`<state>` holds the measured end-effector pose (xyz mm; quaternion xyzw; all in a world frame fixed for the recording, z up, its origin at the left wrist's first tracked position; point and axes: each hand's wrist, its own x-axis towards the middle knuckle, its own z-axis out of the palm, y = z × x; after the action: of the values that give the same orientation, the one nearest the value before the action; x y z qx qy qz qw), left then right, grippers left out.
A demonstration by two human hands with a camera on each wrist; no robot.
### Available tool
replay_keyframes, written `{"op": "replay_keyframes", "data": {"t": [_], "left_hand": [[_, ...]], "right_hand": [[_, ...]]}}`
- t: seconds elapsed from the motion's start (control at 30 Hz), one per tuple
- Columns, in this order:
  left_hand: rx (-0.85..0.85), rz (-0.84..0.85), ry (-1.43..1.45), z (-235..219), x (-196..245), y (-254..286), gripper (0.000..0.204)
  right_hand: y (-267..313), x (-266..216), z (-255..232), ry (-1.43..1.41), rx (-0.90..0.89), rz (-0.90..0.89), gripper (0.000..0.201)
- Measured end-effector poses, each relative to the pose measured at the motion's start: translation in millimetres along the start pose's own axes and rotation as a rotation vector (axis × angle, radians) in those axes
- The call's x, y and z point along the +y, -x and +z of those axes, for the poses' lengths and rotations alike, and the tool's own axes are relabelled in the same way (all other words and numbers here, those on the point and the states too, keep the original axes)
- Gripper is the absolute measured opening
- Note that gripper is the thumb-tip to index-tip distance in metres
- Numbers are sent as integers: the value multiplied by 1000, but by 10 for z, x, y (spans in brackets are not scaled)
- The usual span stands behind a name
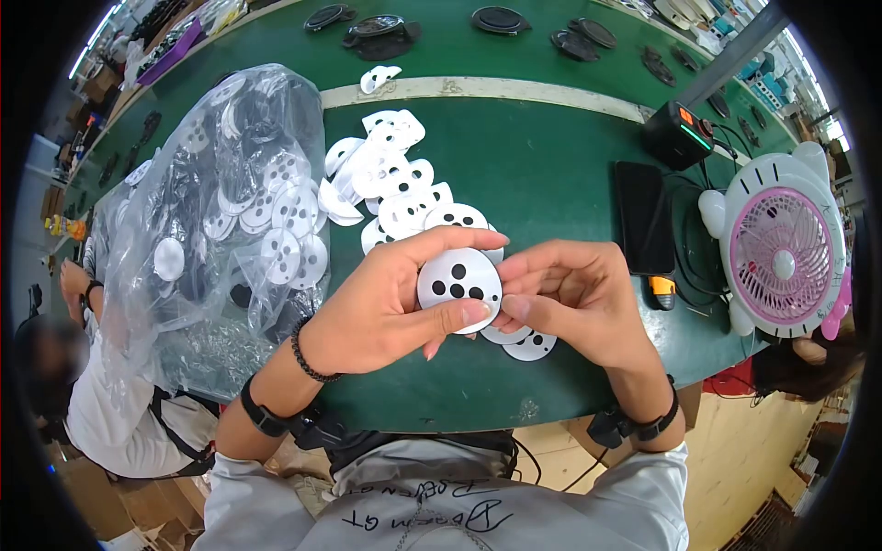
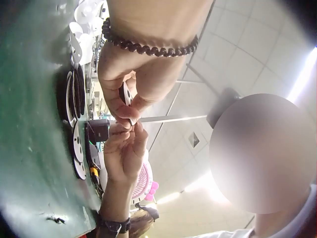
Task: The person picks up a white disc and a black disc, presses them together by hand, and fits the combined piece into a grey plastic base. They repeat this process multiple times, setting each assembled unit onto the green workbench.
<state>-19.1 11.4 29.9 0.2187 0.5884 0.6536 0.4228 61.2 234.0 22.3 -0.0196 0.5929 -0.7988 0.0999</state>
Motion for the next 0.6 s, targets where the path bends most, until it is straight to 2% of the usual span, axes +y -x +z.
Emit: {"op": "replay_keyframes", "data": {"t": [0.27,0.6], "left_hand": [[11,-17,3,42,10,9,55],[34,-20,-102,36,-47,2,58]], "right_hand": [[10,19,-1,4,13,13,26],[7,69,80,97,129,-2,32]]}}
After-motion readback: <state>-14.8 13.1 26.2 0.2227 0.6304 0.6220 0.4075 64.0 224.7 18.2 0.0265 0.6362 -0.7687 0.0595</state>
